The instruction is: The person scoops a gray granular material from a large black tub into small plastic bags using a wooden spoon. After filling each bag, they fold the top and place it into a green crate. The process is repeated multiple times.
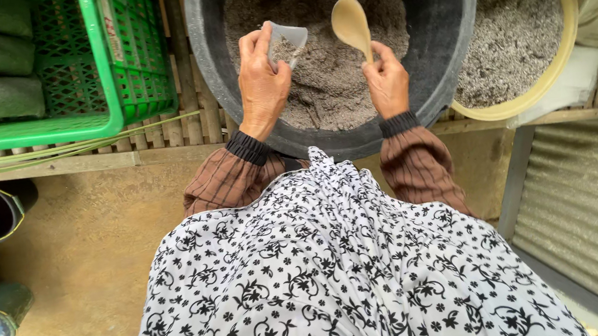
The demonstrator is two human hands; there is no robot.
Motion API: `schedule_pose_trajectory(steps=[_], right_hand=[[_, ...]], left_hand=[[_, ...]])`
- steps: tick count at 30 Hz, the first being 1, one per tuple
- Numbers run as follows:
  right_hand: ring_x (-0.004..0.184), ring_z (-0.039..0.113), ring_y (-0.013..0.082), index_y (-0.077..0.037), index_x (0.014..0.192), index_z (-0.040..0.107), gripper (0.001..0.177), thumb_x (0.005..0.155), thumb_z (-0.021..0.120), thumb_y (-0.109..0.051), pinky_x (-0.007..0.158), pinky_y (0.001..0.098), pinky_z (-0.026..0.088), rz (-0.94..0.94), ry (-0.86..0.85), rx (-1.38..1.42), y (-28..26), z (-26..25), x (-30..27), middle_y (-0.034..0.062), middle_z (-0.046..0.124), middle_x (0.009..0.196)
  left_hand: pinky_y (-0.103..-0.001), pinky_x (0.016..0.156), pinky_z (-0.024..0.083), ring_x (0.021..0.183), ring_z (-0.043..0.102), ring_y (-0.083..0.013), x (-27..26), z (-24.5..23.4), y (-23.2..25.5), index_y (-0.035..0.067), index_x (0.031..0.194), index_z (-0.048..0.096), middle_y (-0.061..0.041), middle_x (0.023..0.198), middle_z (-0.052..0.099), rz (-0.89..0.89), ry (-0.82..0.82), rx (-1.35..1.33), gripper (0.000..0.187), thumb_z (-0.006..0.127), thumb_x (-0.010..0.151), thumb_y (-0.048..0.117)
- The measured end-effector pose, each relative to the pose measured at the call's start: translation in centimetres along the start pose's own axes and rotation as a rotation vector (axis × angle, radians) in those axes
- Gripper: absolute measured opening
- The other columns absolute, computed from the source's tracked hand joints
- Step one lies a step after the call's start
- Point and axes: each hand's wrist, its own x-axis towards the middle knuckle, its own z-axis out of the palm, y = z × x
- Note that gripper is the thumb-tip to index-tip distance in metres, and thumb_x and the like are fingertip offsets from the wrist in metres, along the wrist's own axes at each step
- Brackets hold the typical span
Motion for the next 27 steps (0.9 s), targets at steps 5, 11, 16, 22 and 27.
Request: schedule_pose_trajectory(steps=[5,11,16,22,27], right_hand=[[0.069,0.061,0.0144,-0.013,0.132,0.066,0.039,0.093,0.065,-0.018,0.065,0.0372,0.049,0.076,-0.02,-0.34,10.0,4.6,4.1,0.0073,0.072,0.083],[0.061,0.059,0.0064,0.0,0.128,0.068,0.038,0.091,0.066,-0.006,0.05,0.0254,0.047,0.332,-0.195,0.387,15.5,9.2,5.2,-0.0002,0.072,0.086],[0.044,0.045,0.0018,-0.002,0.129,0.064,0.038,0.092,0.061,-0.005,0.034,0.0193,0.032,0.536,-0.258,0.706,13.1,5.9,3.4,-0.0026,0.059,0.067],[0.046,0.046,0.0,-0.002,0.131,0.063,0.035,0.096,0.058,-0.005,0.037,0.0154,0.033,0.423,-0.272,0.798,6.2,-1.0,0.7,-0.004,0.06,0.07],[0.047,0.045,-0.0006,-0.003,0.13,0.066,0.035,0.096,0.06,-0.006,0.038,0.0148,0.031,0.288,-0.279,0.738,0.0,-5.5,-1.1,-0.0032,0.06,0.071]], left_hand=[[-0.018,0.06,0.055,0.07,0.053,-0.0035,0.0,0.2,-0.2,-0.004,0.15,0.047,-0.009,0.13,0.049,-0.008,0.019,0.039,0.06,0.058,0.091,-0.004],[-0.019,0.058,0.057,0.07,0.054,-0.003,-0.3,0.2,-0.3,-0.004,0.15,0.046,-0.009,0.13,0.048,-0.055,0.024,0.003,0.058,0.058,0.094,-0.002],[-0.019,0.059,0.057,0.07,0.055,-0.0026,-0.1,0.4,-0.3,-0.004,0.15,0.046,-0.009,0.13,0.048,-0.051,0.034,0.001,0.059,0.059,0.093,-0.001],[-0.019,0.058,0.059,0.07,0.056,-0.0035,0.0,1.3,0.1,-0.004,0.148,0.046,-0.009,0.129,0.049,-0.073,0.026,0.001,0.06,0.062,0.091,0.0],[-0.021,0.061,0.059,0.071,0.057,-0.0054,0.1,1.6,0.7,-0.004,0.149,0.046,-0.009,0.128,0.049,-0.068,0.039,-0.009,0.061,0.061,0.09,-0.003]])
